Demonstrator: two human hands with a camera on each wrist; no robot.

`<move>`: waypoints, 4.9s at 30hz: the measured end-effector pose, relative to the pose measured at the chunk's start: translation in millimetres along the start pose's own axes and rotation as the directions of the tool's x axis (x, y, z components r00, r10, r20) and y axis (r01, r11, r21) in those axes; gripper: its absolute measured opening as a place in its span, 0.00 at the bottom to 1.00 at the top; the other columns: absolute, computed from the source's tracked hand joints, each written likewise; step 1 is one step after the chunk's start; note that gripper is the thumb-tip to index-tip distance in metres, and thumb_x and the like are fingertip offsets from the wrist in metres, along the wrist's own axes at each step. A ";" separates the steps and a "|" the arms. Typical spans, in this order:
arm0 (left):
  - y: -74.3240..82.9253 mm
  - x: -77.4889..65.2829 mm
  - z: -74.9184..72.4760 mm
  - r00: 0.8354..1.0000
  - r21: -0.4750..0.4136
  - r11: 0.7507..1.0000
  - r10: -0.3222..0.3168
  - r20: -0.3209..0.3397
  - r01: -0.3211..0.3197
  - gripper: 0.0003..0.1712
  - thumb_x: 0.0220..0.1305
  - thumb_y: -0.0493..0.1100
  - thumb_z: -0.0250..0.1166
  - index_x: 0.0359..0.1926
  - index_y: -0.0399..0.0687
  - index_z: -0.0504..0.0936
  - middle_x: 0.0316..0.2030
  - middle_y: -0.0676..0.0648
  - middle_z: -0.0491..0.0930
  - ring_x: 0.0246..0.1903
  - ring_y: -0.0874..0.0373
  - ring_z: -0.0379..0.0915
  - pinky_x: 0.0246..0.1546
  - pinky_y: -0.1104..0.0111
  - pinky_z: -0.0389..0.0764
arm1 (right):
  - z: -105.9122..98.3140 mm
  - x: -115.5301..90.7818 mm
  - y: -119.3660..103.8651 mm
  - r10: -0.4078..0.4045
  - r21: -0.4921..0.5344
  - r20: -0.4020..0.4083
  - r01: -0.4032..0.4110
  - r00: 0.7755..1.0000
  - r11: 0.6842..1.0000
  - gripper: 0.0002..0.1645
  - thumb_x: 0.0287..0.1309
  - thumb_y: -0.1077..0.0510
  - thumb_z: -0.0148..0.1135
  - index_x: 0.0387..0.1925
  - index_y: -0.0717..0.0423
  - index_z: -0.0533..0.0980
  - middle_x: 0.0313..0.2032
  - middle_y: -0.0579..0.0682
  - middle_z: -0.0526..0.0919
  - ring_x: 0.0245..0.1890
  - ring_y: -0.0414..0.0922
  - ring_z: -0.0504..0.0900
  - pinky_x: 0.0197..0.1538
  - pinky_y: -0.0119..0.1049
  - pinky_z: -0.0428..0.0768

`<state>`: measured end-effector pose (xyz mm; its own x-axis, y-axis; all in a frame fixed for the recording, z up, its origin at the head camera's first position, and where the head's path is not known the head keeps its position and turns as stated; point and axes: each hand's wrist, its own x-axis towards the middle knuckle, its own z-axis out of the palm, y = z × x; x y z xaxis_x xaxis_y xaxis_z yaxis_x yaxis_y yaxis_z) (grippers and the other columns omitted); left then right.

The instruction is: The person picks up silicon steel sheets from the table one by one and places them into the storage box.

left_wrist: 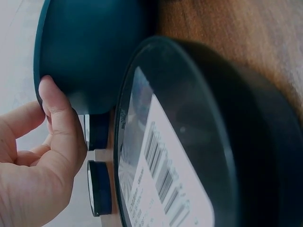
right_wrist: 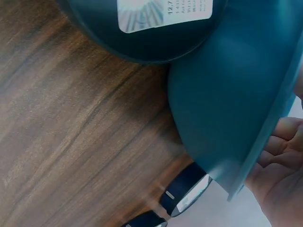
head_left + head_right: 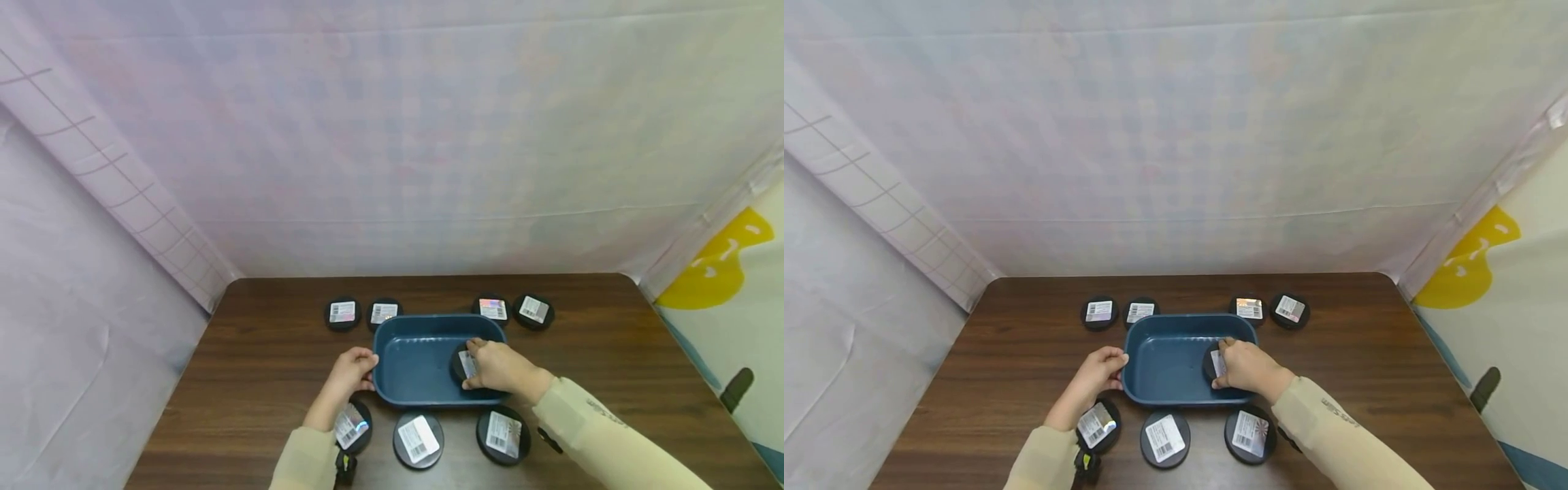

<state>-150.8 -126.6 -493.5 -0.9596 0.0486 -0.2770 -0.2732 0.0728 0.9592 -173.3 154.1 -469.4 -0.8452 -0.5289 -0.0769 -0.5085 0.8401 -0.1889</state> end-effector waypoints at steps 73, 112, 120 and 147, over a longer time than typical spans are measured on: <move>6.8 -4.0 -1.4 0.998 0.023 0.999 -0.049 0.030 0.049 0.15 0.58 0.38 0.54 0.41 0.27 0.68 0.22 0.45 0.67 0.18 0.59 0.64 0.19 0.70 0.76 | 10.2 1.8 -4.9 0.021 -0.093 0.023 -0.019 1.000 0.995 0.51 0.30 0.40 0.68 0.49 0.75 0.66 0.49 0.66 0.70 0.52 0.56 0.67 0.54 0.49 0.65; 14.1 -8.1 -1.4 0.999 0.028 0.999 -0.040 0.037 0.039 0.16 0.59 0.38 0.53 0.43 0.26 0.67 0.24 0.44 0.68 0.21 0.57 0.65 0.23 0.65 0.77 | -14.3 -29.6 -0.9 0.015 -0.141 -0.108 -0.030 0.994 0.990 0.56 0.35 0.29 0.57 0.56 0.67 0.63 0.56 0.62 0.64 0.59 0.56 0.58 0.60 0.50 0.54; 10.4 -3.6 -0.6 0.999 0.023 0.999 -0.037 0.009 0.037 0.14 0.58 0.36 0.53 0.41 0.27 0.68 0.22 0.45 0.67 0.19 0.57 0.64 0.20 0.67 0.76 | -18.3 -42.3 4.4 0.051 -0.123 -0.144 -0.069 0.988 0.990 0.61 0.31 0.24 0.54 0.56 0.68 0.61 0.57 0.62 0.63 0.59 0.56 0.58 0.60 0.49 0.53; 9.1 -4.3 -0.2 0.999 0.020 0.999 -0.034 0.035 0.033 0.15 0.58 0.38 0.53 0.41 0.27 0.68 0.21 0.45 0.67 0.19 0.59 0.64 0.22 0.66 0.77 | -1.5 -95.6 -2.4 0.225 -0.053 -0.264 -0.247 0.938 0.968 0.64 0.20 0.24 0.61 0.49 0.74 0.66 0.50 0.69 0.69 0.53 0.59 0.66 0.55 0.51 0.62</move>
<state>-149.2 -126.3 -483.6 -0.9470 0.0806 -0.3109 -0.3033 0.0941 0.9482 -91.6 202.8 -460.1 -0.9506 -0.2749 0.1443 -0.2917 0.9499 -0.1120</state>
